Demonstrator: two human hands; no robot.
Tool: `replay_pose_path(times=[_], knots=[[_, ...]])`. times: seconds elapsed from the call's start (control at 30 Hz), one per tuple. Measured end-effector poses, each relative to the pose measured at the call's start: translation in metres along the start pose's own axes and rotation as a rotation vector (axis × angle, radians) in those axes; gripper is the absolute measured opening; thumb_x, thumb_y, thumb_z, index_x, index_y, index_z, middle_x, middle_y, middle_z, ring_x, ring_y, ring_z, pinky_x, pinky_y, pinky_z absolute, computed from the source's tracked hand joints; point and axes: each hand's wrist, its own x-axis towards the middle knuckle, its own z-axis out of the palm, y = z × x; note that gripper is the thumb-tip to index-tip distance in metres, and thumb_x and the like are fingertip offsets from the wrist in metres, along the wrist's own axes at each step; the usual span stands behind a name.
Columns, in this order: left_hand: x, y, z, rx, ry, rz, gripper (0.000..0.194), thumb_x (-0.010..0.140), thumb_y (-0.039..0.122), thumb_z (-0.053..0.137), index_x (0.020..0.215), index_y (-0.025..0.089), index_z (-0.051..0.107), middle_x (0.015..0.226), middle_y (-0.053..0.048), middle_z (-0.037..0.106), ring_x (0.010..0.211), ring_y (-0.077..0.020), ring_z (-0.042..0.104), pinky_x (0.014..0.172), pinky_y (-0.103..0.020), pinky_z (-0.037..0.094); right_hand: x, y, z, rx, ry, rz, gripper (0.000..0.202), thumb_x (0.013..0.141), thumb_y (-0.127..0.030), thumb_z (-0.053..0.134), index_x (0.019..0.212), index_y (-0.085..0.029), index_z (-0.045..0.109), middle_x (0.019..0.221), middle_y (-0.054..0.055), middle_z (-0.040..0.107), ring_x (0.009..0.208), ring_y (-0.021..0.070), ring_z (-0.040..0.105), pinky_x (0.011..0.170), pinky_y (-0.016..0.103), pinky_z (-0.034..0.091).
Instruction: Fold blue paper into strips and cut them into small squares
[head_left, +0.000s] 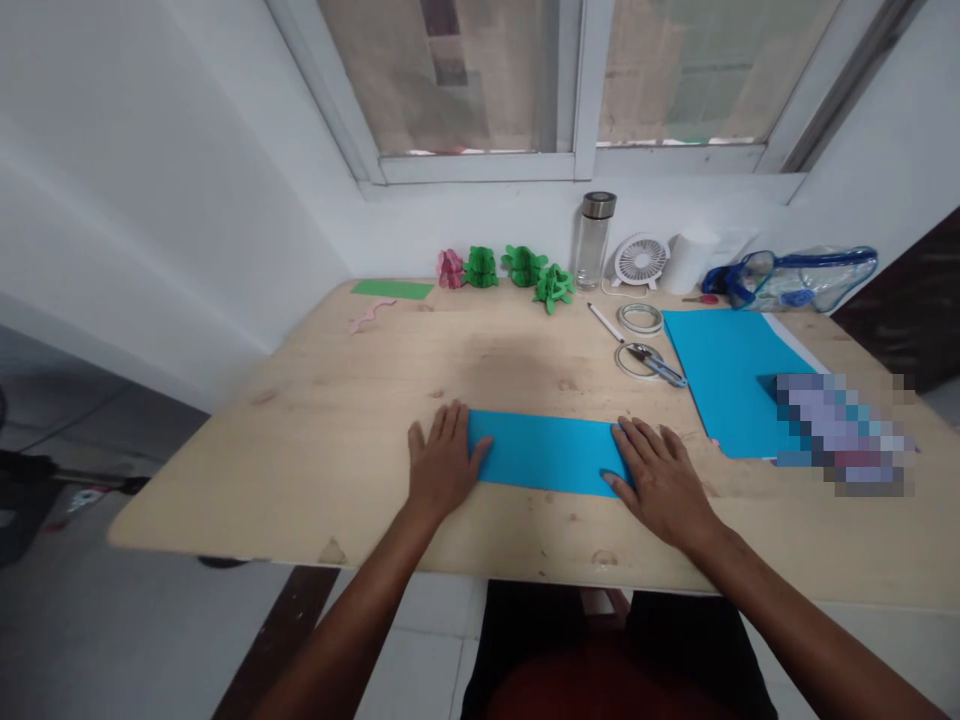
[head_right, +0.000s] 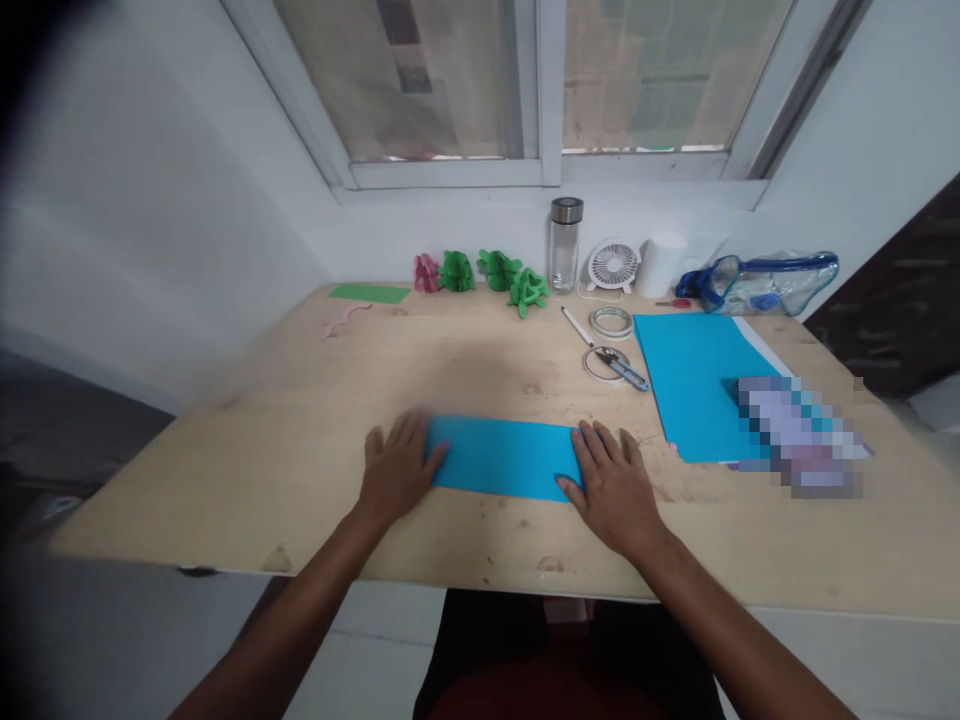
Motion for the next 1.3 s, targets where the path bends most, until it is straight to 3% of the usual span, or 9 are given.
replay_pose_path(times=[0.13,0.23,0.33,0.47,0.67,0.9,1.07,1.2,1.3], knots=[[0.017,-0.009,-0.013,-0.079,-0.055,0.086,0.048,0.099,0.032,0.021,0.138,0.015,0.043,0.14,-0.015,0.049,0.133,-0.0291,0.039,0.105,-0.052,0.031,0.011,0.017,-0.011,0.051,0.0,0.014,0.054,0.094,-0.041,0.04,0.141,-0.014,0.043,0.133,0.016,0.056,0.124,0.0302,0.049,0.101,0.05,0.035],[0.043,-0.02,-0.023,-0.09,-0.156,0.213,0.036,0.093,0.03,0.042,0.126,0.021,0.054,0.129,-0.009,0.059,0.121,-0.0228,0.052,0.102,-0.039,0.037,0.025,0.029,-0.014,0.086,-0.034,-0.003,0.047,0.091,-0.036,0.047,0.134,-0.018,0.052,0.127,0.015,0.061,0.116,0.0297,0.054,0.094,0.047,0.04],[0.068,-0.026,-0.031,-0.079,-0.258,0.29,0.032,0.08,0.03,0.061,0.112,0.023,0.062,0.117,-0.008,0.064,0.111,-0.0252,0.056,0.094,-0.037,0.042,0.034,0.038,-0.013,0.095,-0.067,-0.024,0.044,0.088,-0.037,0.05,0.127,-0.018,0.057,0.123,0.016,0.062,0.112,0.0318,0.055,0.089,0.047,0.042],[0.087,-0.025,-0.039,-0.068,-0.362,0.331,0.027,0.071,0.029,0.069,0.097,0.022,0.065,0.103,-0.008,0.066,0.102,-0.0275,0.058,0.083,-0.036,0.045,0.041,0.045,-0.011,0.103,-0.113,-0.058,0.041,0.086,-0.038,0.052,0.122,-0.019,0.06,0.115,0.014,0.064,0.106,0.0316,0.056,0.085,0.045,0.043],[0.096,-0.021,-0.048,-0.082,-0.451,0.355,0.025,0.065,0.026,0.071,0.088,0.02,0.062,0.096,-0.007,0.067,0.094,-0.0254,0.059,0.077,-0.033,0.044,0.049,0.051,-0.013,0.109,-0.167,-0.065,0.041,0.083,-0.04,0.056,0.119,-0.021,0.061,0.107,0.013,0.065,0.098,0.0314,0.059,0.079,0.043,0.043],[0.084,-0.028,-0.064,-0.197,-0.467,0.383,0.019,0.073,0.018,0.056,0.091,0.021,0.063,0.092,-0.002,0.068,0.085,-0.0173,0.061,0.072,-0.026,0.044,0.059,0.051,-0.017,0.157,-0.228,-0.048,0.035,0.078,-0.037,0.06,0.11,-0.021,0.066,0.098,0.011,0.069,0.09,0.0284,0.062,0.073,0.039,0.043],[0.06,-0.043,-0.108,-0.259,-0.315,0.34,0.018,0.084,0.027,0.045,0.09,0.02,0.061,0.097,-0.003,0.067,0.088,-0.0169,0.061,0.077,-0.027,0.045,0.074,0.043,-0.028,0.245,-0.22,-0.027,0.012,0.076,-0.034,0.062,0.081,-0.024,0.069,0.076,0.004,0.068,0.068,0.0203,0.061,0.061,0.031,0.041],[0.026,-0.071,-0.137,-0.306,0.103,0.29,0.02,0.091,0.034,0.042,0.089,0.021,0.057,0.093,0.002,0.063,0.09,-0.0142,0.059,0.084,-0.029,0.047,0.087,0.017,-0.047,0.318,-0.128,-0.05,0.013,0.082,-0.034,0.06,0.079,-0.023,0.066,0.085,0.005,0.068,0.078,0.0207,0.062,0.069,0.033,0.045],[-0.001,-0.105,-0.132,-0.262,0.45,0.176,0.011,0.089,0.035,0.049,0.094,0.027,0.055,0.111,0.01,0.061,0.109,-0.0172,0.056,0.1,-0.037,0.042,0.093,-0.016,-0.06,0.317,0.019,-0.05,0.017,0.09,-0.031,0.049,0.088,-0.023,0.065,0.1,0.006,0.068,0.098,0.0221,0.058,0.091,0.039,0.04]])
